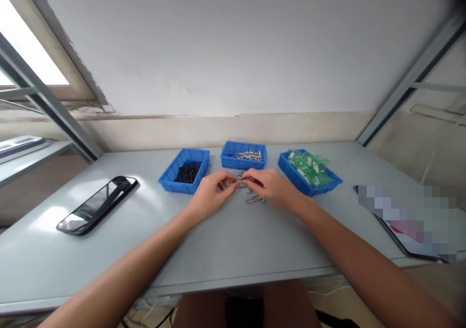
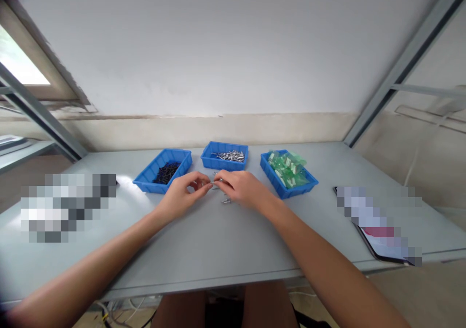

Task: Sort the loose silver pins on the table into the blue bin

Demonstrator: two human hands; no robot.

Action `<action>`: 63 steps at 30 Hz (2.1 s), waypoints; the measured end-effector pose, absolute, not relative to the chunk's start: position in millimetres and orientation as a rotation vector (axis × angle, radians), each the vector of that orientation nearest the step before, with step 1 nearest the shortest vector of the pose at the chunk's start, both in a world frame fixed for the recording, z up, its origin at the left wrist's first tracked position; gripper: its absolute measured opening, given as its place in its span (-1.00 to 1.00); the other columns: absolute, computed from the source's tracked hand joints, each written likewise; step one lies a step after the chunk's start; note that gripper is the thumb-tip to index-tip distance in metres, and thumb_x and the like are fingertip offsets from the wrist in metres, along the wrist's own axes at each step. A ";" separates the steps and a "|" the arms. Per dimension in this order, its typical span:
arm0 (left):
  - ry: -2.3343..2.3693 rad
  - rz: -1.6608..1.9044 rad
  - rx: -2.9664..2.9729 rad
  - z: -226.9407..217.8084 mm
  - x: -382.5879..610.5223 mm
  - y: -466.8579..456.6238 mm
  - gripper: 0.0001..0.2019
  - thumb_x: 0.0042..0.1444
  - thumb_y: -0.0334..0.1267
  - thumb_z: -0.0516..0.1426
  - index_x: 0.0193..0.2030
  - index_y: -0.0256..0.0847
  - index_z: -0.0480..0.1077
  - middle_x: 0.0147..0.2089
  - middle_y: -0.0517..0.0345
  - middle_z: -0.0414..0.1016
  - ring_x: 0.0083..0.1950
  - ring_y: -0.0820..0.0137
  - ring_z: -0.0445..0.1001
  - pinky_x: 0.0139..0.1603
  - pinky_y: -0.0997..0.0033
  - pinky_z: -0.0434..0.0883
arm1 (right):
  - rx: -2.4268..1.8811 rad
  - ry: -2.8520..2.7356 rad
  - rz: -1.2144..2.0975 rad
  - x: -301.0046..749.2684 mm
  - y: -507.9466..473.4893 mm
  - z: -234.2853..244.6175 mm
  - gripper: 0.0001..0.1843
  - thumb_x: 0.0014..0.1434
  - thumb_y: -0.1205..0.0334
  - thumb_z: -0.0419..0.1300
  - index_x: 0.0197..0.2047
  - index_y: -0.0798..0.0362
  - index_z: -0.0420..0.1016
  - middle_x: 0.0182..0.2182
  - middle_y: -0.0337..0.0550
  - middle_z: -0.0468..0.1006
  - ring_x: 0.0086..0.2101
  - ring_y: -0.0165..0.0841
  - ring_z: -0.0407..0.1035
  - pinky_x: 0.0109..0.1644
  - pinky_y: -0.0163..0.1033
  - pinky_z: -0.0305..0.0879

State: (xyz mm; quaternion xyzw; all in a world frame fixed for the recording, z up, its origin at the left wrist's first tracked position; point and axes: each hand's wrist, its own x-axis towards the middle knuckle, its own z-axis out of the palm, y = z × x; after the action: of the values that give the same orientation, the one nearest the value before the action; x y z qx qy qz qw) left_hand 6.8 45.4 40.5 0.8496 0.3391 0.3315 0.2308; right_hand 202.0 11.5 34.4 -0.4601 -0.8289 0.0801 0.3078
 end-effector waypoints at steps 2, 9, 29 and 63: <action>0.939 0.928 2.324 39.8 6.9 46.3 -0.87 0.09 -0.21 0.12 -0.31 -0.23 0.41 -0.37 0.18 0.48 -0.41 0.48 0.37 -0.38 0.50 0.35 | -1.235 -2.171 0.184 202.9 11.7 34.6 -0.79 0.27 0.14 -0.02 -0.18 0.02 0.39 -0.44 -0.25 0.51 -0.47 -0.46 0.34 -0.37 -0.38 0.13; 0.944 0.911 2.329 36.7 6.2 48.8 -0.84 0.13 -0.21 0.09 -0.30 -0.20 0.46 -0.34 0.18 0.53 -0.40 0.46 0.40 -0.36 0.48 0.35 | -1.251 -2.113 0.175 203.5 10.1 37.7 -0.77 0.27 0.13 -0.03 -0.19 0.02 0.39 -0.43 -0.24 0.51 -0.45 -0.45 0.34 -0.36 -0.37 0.13; 0.873 1.026 2.190 39.0 5.5 46.7 -0.89 0.12 -0.25 0.11 -0.28 -0.22 0.42 -0.28 0.17 0.52 -0.24 0.43 0.47 -0.23 0.47 0.43 | -1.246 -2.203 0.274 198.7 9.5 35.4 -0.79 0.26 0.13 0.01 -0.19 0.03 0.39 -0.48 -0.25 0.50 -0.47 -0.44 0.35 -0.38 -0.37 0.12; 0.917 0.946 2.347 38.0 4.5 49.7 -0.82 0.19 -0.23 0.05 -0.29 -0.22 0.44 -0.31 0.16 0.50 -0.30 0.44 0.42 -0.27 0.47 0.36 | -1.277 -2.075 0.260 205.2 12.7 38.1 -0.86 0.22 0.22 0.02 -0.20 0.01 0.35 -0.43 -0.26 0.48 -0.45 -0.45 0.32 -0.37 -0.36 0.16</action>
State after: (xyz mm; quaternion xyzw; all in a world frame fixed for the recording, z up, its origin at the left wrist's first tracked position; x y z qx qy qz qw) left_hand 4.5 49.7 38.0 0.8500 0.3322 0.3426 0.2232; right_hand 205.2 12.7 38.1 -0.4904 -0.7966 0.0999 0.3389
